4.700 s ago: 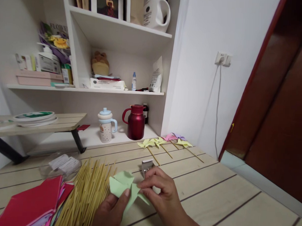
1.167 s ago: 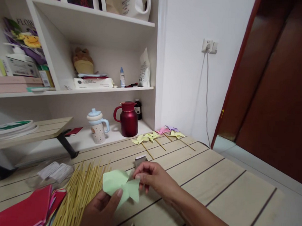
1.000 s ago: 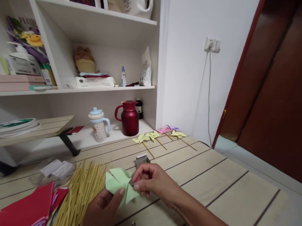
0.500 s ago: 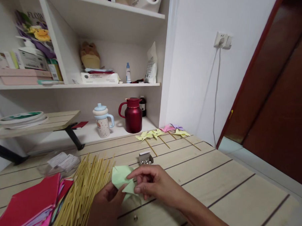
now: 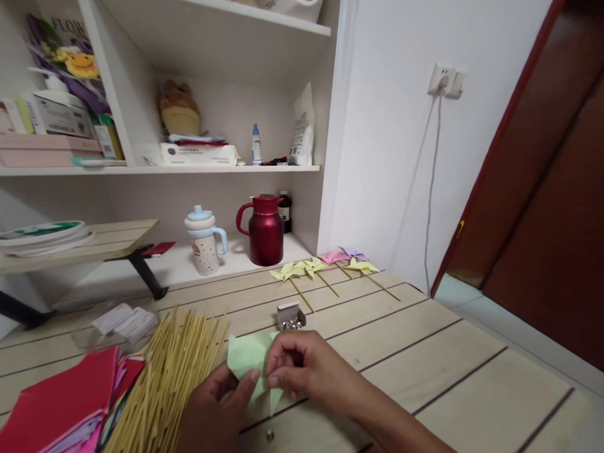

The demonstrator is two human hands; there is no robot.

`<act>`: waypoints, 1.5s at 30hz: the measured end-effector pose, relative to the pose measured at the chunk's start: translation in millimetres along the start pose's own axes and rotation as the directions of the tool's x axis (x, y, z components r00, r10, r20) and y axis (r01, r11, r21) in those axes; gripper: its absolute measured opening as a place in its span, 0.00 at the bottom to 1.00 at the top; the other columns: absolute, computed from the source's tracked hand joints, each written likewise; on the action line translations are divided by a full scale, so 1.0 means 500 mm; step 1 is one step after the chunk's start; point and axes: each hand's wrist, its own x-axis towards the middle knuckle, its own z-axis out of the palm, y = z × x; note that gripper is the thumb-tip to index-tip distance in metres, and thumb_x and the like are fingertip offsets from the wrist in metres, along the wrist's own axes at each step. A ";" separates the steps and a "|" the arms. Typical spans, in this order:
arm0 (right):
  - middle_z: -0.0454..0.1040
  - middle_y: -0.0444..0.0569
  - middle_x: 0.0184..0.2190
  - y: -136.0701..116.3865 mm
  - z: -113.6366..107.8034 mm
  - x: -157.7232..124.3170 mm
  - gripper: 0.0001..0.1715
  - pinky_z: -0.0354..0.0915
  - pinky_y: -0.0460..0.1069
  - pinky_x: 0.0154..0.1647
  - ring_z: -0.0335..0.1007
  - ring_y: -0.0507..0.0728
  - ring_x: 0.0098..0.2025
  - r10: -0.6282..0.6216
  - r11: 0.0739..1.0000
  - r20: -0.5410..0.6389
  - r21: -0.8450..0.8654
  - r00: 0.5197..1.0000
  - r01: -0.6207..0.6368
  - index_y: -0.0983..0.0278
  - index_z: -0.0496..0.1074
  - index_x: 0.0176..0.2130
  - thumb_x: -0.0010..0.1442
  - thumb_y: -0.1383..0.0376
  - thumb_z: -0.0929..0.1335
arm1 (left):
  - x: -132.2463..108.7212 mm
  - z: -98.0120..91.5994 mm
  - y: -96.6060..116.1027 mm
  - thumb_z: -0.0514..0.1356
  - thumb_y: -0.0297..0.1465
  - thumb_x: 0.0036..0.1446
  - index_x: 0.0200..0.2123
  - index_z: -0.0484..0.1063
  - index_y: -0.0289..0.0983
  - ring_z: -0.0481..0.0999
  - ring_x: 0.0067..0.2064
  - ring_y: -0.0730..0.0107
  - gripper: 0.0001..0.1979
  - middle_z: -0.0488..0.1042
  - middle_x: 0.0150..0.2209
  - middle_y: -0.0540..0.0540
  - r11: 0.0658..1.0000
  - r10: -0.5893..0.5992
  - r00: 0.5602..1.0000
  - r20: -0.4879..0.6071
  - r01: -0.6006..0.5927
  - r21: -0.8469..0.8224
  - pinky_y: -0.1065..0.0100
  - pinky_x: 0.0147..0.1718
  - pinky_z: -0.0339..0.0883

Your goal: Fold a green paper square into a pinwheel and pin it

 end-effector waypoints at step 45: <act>0.75 0.49 0.46 -0.012 -0.008 0.003 0.13 0.62 0.52 0.50 0.70 0.61 0.48 0.032 0.989 -0.116 0.150 0.993 -0.015 0.65 0.79 0.24 0.33 0.67 0.80 | 0.006 -0.003 -0.016 0.61 0.45 0.44 0.29 0.81 0.46 0.79 0.39 0.56 0.14 0.83 0.34 0.48 0.887 0.350 0.936 -0.042 -0.316 0.337 0.60 0.43 0.68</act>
